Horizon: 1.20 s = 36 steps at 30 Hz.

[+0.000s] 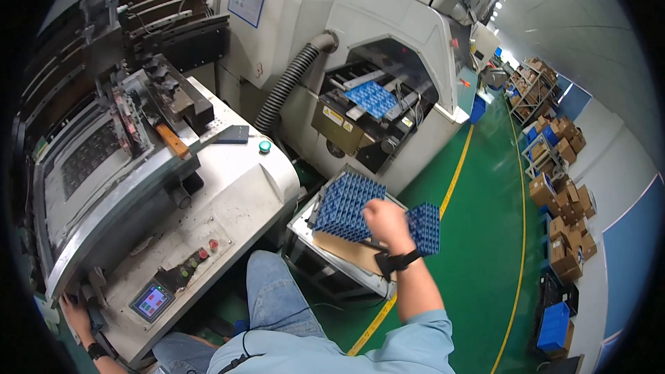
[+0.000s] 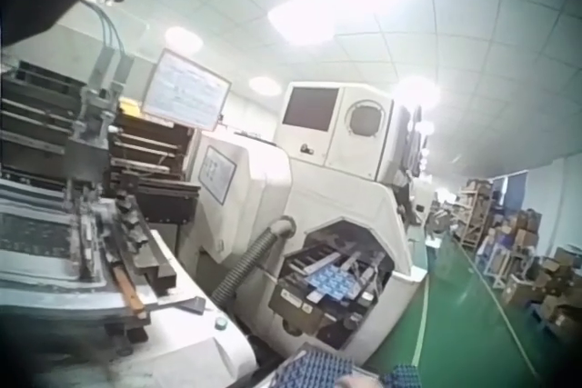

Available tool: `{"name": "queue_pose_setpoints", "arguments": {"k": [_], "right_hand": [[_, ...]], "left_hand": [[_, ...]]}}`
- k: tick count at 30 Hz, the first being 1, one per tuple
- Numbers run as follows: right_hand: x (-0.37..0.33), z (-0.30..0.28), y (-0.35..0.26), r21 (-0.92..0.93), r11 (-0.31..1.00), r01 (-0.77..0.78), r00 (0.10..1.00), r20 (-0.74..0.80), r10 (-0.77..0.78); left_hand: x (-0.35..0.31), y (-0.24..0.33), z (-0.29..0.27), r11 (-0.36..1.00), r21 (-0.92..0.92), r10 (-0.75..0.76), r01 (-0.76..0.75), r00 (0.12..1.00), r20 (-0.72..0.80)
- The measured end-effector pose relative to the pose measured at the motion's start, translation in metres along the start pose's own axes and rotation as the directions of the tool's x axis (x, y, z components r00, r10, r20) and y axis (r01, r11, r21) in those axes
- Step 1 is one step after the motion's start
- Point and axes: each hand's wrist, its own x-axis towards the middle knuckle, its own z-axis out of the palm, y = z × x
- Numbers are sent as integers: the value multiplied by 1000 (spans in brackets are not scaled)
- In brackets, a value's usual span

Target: The person picks up a circuit board from a stack, places it onto the machine bed, and presses buttons on the control panel. After the machine processes the board, the person removes it and places it into a slot on a conveyor.

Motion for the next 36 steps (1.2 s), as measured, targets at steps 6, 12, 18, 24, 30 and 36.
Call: {"name": "queue_pose_setpoints", "arguments": {"k": [6, 12, 18, 24, 30, 36], "right_hand": [[-35, 110, -132, 290, 755, 588, 663, 362, -655], [-93, 180, -190, 342, 555, 759, 365, 482, -797], [-101, 123, -228, 429, 528, 733, 399, 357, -844], [-98, 125, -208, 301, 600, 741, 408, 508, -759], [-124, -2, -303, 826, 110, 553, 83, 77, -994], [-159, -92, -372, 893, -445, 62, -480, -365, -798]], "left_hand": [[-35, -26, 10, 993, -32, 101, -117, 942, -321], [-30, 55, -58, 965, -257, -77, 48, 992, -104], [-42, 43, -84, 949, 16, -314, 314, 947, 63], [-74, 20, -98, 885, -56, -462, 463, 886, 25], [-90, -5, -105, 855, -124, -514, 503, 854, -83], [-88, -16, -101, 744, -340, -591, 575, 804, 67]]}}
